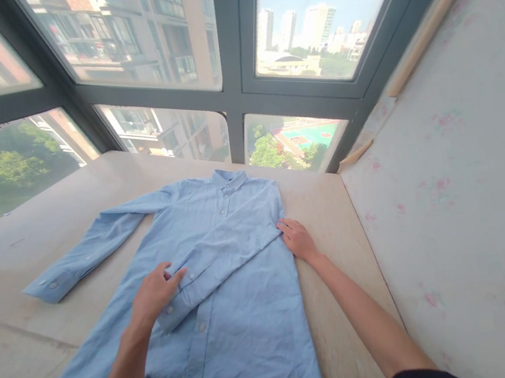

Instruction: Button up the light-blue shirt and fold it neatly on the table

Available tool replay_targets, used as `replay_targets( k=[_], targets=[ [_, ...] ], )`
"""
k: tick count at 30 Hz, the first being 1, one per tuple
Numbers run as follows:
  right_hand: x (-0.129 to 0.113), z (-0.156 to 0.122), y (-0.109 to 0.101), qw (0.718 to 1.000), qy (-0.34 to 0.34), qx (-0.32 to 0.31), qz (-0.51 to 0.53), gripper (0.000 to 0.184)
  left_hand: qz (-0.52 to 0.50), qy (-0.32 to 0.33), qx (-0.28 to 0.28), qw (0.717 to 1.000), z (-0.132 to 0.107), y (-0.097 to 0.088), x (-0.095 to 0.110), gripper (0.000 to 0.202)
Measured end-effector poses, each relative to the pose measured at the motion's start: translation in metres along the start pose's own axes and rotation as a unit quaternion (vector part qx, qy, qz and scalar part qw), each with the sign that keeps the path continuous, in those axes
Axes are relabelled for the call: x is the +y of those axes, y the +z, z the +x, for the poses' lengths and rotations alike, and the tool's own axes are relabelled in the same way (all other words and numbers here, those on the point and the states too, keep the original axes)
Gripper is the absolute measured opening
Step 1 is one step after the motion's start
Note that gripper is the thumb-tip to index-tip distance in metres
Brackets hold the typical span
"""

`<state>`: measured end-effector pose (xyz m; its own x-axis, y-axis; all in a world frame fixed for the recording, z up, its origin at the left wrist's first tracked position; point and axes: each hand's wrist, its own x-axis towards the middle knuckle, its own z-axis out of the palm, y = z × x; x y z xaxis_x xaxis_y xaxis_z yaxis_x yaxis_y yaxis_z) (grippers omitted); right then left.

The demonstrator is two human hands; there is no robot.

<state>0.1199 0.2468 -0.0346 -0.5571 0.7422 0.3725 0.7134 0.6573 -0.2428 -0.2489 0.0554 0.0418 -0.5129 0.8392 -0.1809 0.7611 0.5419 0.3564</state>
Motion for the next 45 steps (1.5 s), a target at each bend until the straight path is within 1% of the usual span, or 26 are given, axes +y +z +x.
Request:
replay_targets(
  k=[1, 3, 5, 6, 8, 9, 10, 11, 13, 14, 15, 18, 20, 23, 25, 26, 28, 30, 32, 34, 35, 37, 39, 42, 45],
  targets=[
    [0.001, 0.0, 0.0, 1.0, 0.0, -0.001, 0.0, 0.042, -0.031, 0.007, -0.015, 0.999, 0.0, -0.004, -0.003, 0.055],
    [0.002, 0.0, 0.001, 1.0, -0.003, -0.002, 0.001, 0.042, -0.094, 0.026, -0.033, 0.995, 0.001, -0.012, -0.001, 0.044],
    [0.003, 0.0, 0.002, 1.0, -0.005, -0.001, 0.003, 0.042, -0.196, 0.029, -0.064, 0.978, -0.002, -0.023, 0.005, 0.044],
    [0.004, 0.0, 0.002, 1.0, -0.006, 0.0, 0.005, 0.042, -0.268, 0.021, -0.093, 0.959, -0.004, -0.029, 0.008, 0.047],
    [0.005, 0.001, 0.003, 1.0, -0.006, 0.004, 0.009, 0.042, -0.412, -0.012, -0.156, 0.898, -0.01, -0.04, 0.01, 0.05],
    [0.006, 0.001, 0.004, 1.0, -0.006, 0.007, 0.011, 0.042, -0.457, -0.031, -0.175, 0.872, -0.012, -0.043, 0.008, 0.051],
    [0.007, 0.001, 0.004, 1.0, -0.005, 0.01, 0.014, 0.043, -0.475, -0.049, -0.182, 0.859, -0.014, -0.045, 0.005, 0.051],
    [0.008, 0.001, 0.004, 1.0, -0.004, 0.014, 0.018, 0.043, -0.468, -0.065, -0.181, 0.863, -0.015, -0.044, 0.001, 0.051],
    [0.01, 0.001, 0.005, 0.999, 0.001, 0.026, 0.025, 0.044, -0.403, -0.09, -0.172, 0.894, -0.015, -0.037, -0.008, 0.048],
    [0.01, 0.0, 0.006, 0.999, 0.004, 0.035, 0.028, 0.044, -0.361, -0.092, -0.169, 0.913, -0.015, -0.031, -0.012, 0.046],
    [0.01, 0.0, 0.006, 0.999, 0.006, 0.043, 0.03, 0.045, -0.317, -0.084, -0.163, 0.93, -0.014, -0.025, -0.015, 0.043],
    [0.009, -0.002, 0.007, 0.998, 0.009, 0.052, 0.035, 0.043, -0.184, -0.025, -0.132, 0.974, -0.014, -0.009, -0.017, 0.04],
    [0.008, -0.002, 0.006, 0.998, 0.027, 0.046, 0.036, 0.043, -0.101, -0.001, -0.098, 0.99, -0.016, -0.004, -0.015, 0.043],
    [0.011, 0.012, 0.001, 0.996, 0.069, 0.04, 0.025, 0.046, -0.027, -0.009, -0.04, 0.999, -0.023, -0.004, -0.01, 0.055],
    [0.015, 0.032, -0.004, 0.995, 0.087, 0.038, 0.013, 0.048, 0.006, -0.004, -0.006, 1.0, -0.027, -0.004, -0.007, 0.059],
    [0.017, 0.045, -0.006, 0.995, 0.094, 0.034, 0.007, 0.048, 0.023, 0.008, 0.014, 1.0, -0.029, -0.003, -0.005, 0.059],
    [0.021, 0.077, -0.008, 0.994, 0.108, 0.017, -0.005, 0.049, 0.051, 0.055, 0.07, 0.995, -0.032, 0.004, 0.003, 0.056],
    [0.022, 0.11, -0.005, 0.992, 0.122, -0.013, -0.017, 0.052, 0.06, 0.119, 0.13, 0.983, -0.035, 0.017, 0.016, 0.053],
    [0.022, 0.139, 0.003, 0.989, 0.139, -0.051, -0.026, 0.057, 0.057, 0.2, 0.168, 0.963, -0.036, 0.034, 0.034, 0.052],
    [0.021, 0.16, 0.014, 0.982, 0.158, -0.094, -0.034, 0.06, 0.061, 0.279, 0.183, 0.941, -0.036, 0.053, 0.054, 0.054],
    [0.021, 0.167, 0.019, 0.978, 0.168, -0.114, -0.037, 0.062, 0.066, 0.312, 0.18, 0.931, -0.036, 0.062, 0.063, 0.056],
    [0.021, 0.174, 0.029, 0.97, 0.188, -0.147, -0.042, 0.065, 0.079, 0.363, 0.161, 0.914, -0.035, 0.079, 0.075, 0.06],
    [0.023, 0.174, 0.037, 0.963, 0.206, -0.167, -0.046, 0.069, 0.091, 0.39, 0.139, 0.906, -0.034, 0.092, 0.079, 0.063],
    [0.027, 0.168, 0.042, 0.958, 0.219, -0.175, -0.053, 0.075, 0.097, 0.405, 0.128, 0.9, -0.033, 0.106, 0.075, 0.065],
    [0.033, 0.165, 0.043, 0.958, 0.218, -0.175, -0.059, 0.075, 0.09, 0.414, 0.133, 0.896, -0.033, 0.112, 0.068, 0.066]
  ],
)
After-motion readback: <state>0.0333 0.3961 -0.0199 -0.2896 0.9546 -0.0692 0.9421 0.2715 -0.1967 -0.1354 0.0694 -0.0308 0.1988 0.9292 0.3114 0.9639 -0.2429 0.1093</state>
